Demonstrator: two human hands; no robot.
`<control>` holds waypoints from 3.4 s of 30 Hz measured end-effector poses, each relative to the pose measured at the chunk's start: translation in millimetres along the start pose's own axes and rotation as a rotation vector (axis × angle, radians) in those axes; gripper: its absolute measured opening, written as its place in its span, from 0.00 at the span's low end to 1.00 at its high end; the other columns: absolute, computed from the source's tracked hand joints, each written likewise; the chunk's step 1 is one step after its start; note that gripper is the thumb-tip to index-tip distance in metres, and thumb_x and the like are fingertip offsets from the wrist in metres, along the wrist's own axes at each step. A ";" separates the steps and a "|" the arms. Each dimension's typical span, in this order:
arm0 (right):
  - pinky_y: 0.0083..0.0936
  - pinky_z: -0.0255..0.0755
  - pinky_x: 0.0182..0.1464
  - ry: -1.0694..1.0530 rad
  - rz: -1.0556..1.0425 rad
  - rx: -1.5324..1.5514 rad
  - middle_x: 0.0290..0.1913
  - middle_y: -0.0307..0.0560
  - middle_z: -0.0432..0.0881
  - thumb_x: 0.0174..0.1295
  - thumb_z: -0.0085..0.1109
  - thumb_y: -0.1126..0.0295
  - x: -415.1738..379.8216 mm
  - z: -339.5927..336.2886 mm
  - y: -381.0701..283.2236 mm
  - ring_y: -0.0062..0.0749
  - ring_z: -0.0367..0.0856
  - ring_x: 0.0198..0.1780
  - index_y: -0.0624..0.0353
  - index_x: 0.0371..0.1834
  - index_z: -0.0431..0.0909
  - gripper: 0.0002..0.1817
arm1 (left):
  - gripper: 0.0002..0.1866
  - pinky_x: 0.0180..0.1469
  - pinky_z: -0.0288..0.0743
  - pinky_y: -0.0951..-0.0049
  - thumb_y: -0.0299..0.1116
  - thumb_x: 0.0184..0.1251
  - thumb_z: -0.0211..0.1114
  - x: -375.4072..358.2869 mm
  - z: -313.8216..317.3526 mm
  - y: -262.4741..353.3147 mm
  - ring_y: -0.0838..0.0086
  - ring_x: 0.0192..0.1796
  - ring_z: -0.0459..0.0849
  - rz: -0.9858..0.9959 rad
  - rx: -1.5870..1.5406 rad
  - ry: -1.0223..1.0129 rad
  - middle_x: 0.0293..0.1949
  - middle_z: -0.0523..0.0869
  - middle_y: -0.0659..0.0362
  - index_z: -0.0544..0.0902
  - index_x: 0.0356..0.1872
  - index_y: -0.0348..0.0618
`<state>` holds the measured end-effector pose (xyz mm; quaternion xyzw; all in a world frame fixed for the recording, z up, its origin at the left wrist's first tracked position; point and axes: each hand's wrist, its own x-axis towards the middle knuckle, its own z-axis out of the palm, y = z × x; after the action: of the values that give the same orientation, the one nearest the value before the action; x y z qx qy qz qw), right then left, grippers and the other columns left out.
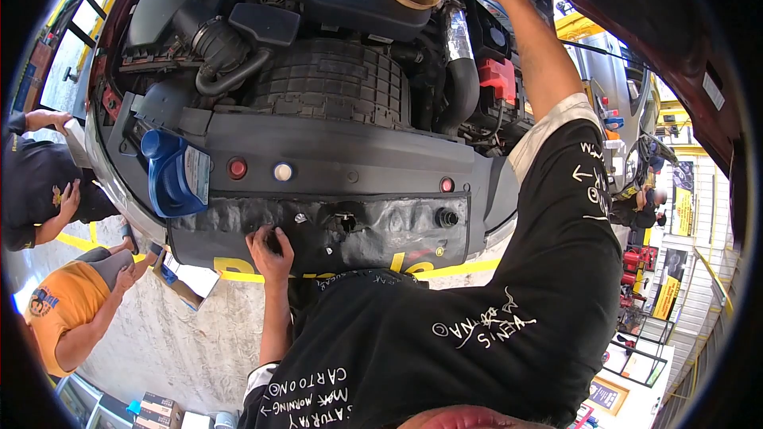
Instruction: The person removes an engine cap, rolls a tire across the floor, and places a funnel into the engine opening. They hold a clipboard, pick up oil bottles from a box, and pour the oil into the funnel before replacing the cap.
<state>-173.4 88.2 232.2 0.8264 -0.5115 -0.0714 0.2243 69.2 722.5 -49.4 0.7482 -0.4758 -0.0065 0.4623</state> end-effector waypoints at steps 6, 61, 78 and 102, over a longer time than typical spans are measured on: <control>0.47 0.74 0.54 0.013 0.006 0.015 0.47 0.62 0.83 0.60 0.65 0.60 5.8 2.3 5.3 0.58 0.80 0.52 0.61 0.47 0.80 0.18 | 0.10 0.46 0.73 0.60 0.23 0.59 0.65 -0.6 0.5 2.4 0.56 0.38 0.79 -0.055 -0.030 0.028 0.37 0.83 0.50 0.77 0.41 0.35; 0.48 0.74 0.57 -0.050 0.049 -0.038 0.52 0.57 0.82 0.63 0.62 0.62 -5.9 -32.9 -17.1 0.55 0.79 0.56 0.57 0.48 0.81 0.14 | 0.12 0.45 0.73 0.60 0.22 0.58 0.65 0.9 0.5 1.4 0.56 0.36 0.80 -0.010 -0.014 0.028 0.38 0.84 0.51 0.77 0.43 0.35; 0.45 0.79 0.46 0.083 0.038 -0.043 0.39 0.58 0.85 0.54 0.59 0.73 -4.0 -25.7 -13.8 0.50 0.85 0.45 0.59 0.32 0.85 0.06 | 0.11 0.47 0.73 0.59 0.23 0.59 0.65 -1.1 1.6 -0.9 0.56 0.37 0.80 -0.031 -0.011 0.016 0.37 0.84 0.50 0.76 0.42 0.35; 0.44 0.80 0.44 0.270 -0.117 -0.184 0.37 0.56 0.86 0.56 0.50 0.73 27.0 -15.8 -9.2 0.49 0.86 0.43 0.59 0.31 0.86 0.12 | 0.11 0.42 0.74 0.60 0.23 0.61 0.64 2.2 -0.9 2.0 0.54 0.39 0.78 -0.005 -0.004 0.014 0.37 0.82 0.48 0.75 0.43 0.34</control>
<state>-147.9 72.7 245.2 0.8329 -0.4189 -0.0190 0.3612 69.3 721.3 -46.6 0.7483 -0.4709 -0.0036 0.4672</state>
